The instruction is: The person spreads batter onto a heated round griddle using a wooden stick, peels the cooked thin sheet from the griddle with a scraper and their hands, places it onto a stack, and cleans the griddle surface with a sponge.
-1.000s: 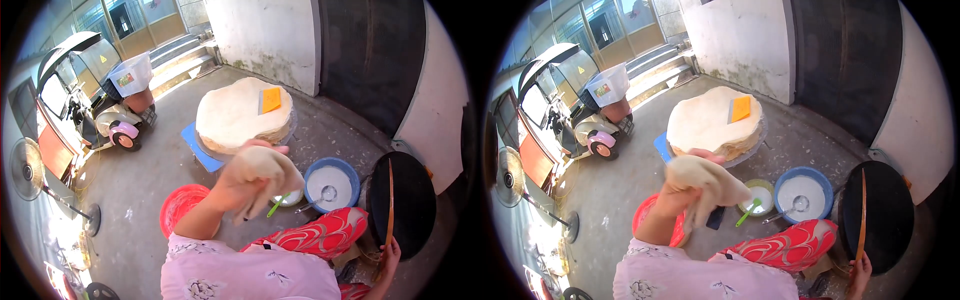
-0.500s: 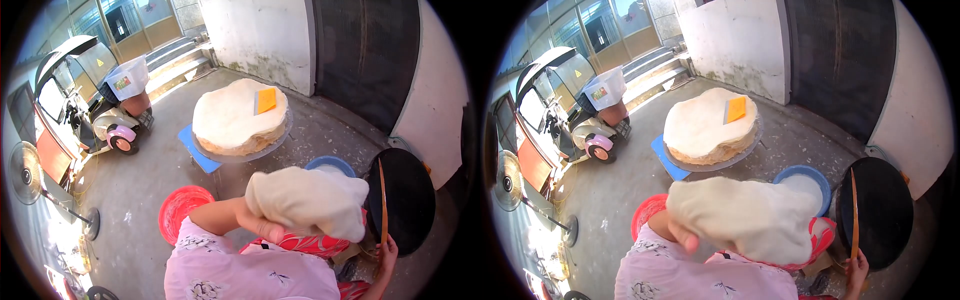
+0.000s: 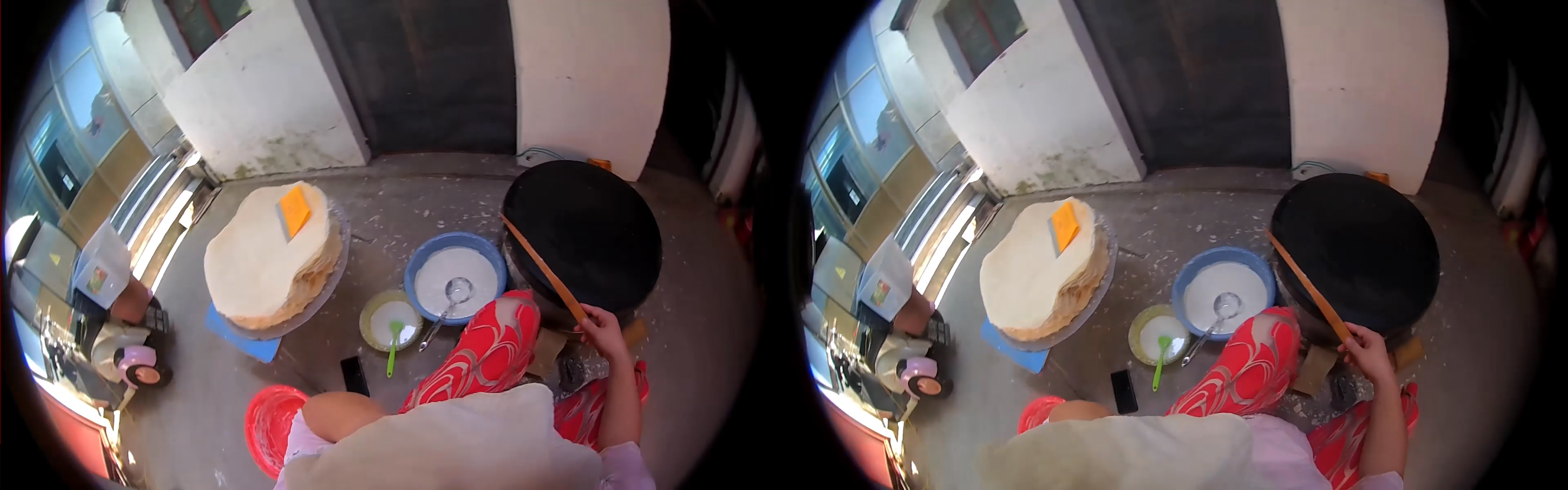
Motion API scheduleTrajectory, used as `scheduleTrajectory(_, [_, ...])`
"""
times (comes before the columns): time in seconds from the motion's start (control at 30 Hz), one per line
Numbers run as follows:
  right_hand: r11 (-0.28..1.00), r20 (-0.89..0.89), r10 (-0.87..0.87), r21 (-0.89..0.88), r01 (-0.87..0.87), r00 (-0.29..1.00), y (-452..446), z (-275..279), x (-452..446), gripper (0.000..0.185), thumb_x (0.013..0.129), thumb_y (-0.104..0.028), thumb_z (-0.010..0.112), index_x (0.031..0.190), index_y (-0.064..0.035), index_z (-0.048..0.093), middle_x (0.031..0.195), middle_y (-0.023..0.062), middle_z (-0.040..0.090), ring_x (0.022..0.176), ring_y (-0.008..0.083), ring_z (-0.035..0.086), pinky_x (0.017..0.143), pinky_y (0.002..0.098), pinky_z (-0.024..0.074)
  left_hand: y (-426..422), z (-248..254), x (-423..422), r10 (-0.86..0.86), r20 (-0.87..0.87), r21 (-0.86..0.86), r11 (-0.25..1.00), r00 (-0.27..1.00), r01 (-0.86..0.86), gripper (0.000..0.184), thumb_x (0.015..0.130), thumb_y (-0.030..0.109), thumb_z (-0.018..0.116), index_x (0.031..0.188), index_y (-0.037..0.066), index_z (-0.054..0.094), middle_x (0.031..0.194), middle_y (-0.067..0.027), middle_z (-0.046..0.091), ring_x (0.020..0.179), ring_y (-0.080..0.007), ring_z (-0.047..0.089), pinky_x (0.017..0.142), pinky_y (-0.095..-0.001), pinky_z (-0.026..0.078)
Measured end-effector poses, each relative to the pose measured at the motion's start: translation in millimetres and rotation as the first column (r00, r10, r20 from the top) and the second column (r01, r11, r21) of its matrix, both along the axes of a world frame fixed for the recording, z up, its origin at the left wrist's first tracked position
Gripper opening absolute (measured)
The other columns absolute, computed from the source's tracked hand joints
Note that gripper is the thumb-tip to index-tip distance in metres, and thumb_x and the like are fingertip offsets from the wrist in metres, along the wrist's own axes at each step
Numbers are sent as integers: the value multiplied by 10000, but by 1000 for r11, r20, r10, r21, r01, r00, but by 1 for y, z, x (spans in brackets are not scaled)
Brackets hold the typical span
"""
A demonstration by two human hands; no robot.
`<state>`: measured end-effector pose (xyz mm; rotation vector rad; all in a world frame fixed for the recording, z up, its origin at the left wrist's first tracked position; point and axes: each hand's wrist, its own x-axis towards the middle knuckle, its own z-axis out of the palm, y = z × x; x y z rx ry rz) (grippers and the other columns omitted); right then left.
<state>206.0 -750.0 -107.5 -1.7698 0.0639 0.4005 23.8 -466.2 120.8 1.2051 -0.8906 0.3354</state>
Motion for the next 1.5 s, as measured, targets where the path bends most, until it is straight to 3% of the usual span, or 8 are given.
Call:
scheduleTrajectory(0.17, [999,-14,32,25,-32,999,-4,-3,0,379,855,-61,487,1230,-28,442,757,52,621,523,63,519,468,184,421,14,-12,8,-236,-124,-16,972,964,236,385,753,383,559,973,71,513,905,-61,573,829,-189,522,639,-313,417])
scheduleTrajectory(0.5, [999,20,36,17,-37,999,7,-20,-4,368,862,-99,499,1225,-53,458,749,17,601,535,47,499,474,179,407,10,-18,1,-249,-314,9,964,916,266,351,790,364,527,949,51,511,878,-62,569,821,-178,517,652,-295,409])
scheduleTrajectory(0.83, [997,57,67,-35,-65,996,-6,-22,-1,371,859,-65,488,1229,-74,460,762,21,601,547,54,509,495,202,430,-17,-21,26,-428,-283,64,884,858,462,328,827,345,495,925,32,508,850,-63,564,813,-166,513,665,-278,401])
scheduleTrajectory(1.2, [992,-17,55,-111,-56,998,-2,-14,-5,368,860,-65,491,1226,-52,458,773,39,616,537,62,516,491,200,438,7,-16,26,-535,-335,-155,843,776,515,318,868,324,459,898,11,505,820,-63,559,804,-154,507,679,-258,392])
scheduleTrajectory(1.27, [1000,17,-1,-3,1,1000,-7,-21,-4,364,851,-73,502,1214,-77,480,749,17,601,557,57,510,493,191,426,2,-18,28,-557,-337,-188,830,759,526,318,875,320,453,894,7,505,814,-63,558,802,-151,507,682,-255,391])
scheduleTrajectory(1.3, [998,34,32,-53,-30,999,23,34,-10,360,850,-70,510,1209,-71,483,749,27,605,546,58,510,491,193,427,-6,-17,32,-585,-329,-192,810,742,554,319,879,318,450,891,5,504,811,-63,558,801,-150,506,683,-253,390])
scheduleTrajectory(1.33, [999,14,10,-53,-9,1000,2,1,-5,360,849,-57,507,1208,-65,482,746,36,609,532,61,509,481,194,426,-14,-17,35,-618,-337,-207,784,710,585,319,883,317,446,889,3,504,809,-64,557,800,-149,506,685,-251,389])
scheduleTrajectory(1.5, [999,-7,1,-41,-2,1000,-13,-22,-5,364,852,-42,491,1215,-47,469,746,46,605,510,66,501,453,193,415,-52,-16,49,-787,-415,-252,582,457,773,323,901,307,430,877,-7,503,795,-64,555,796,-144,503,691,-243,385])
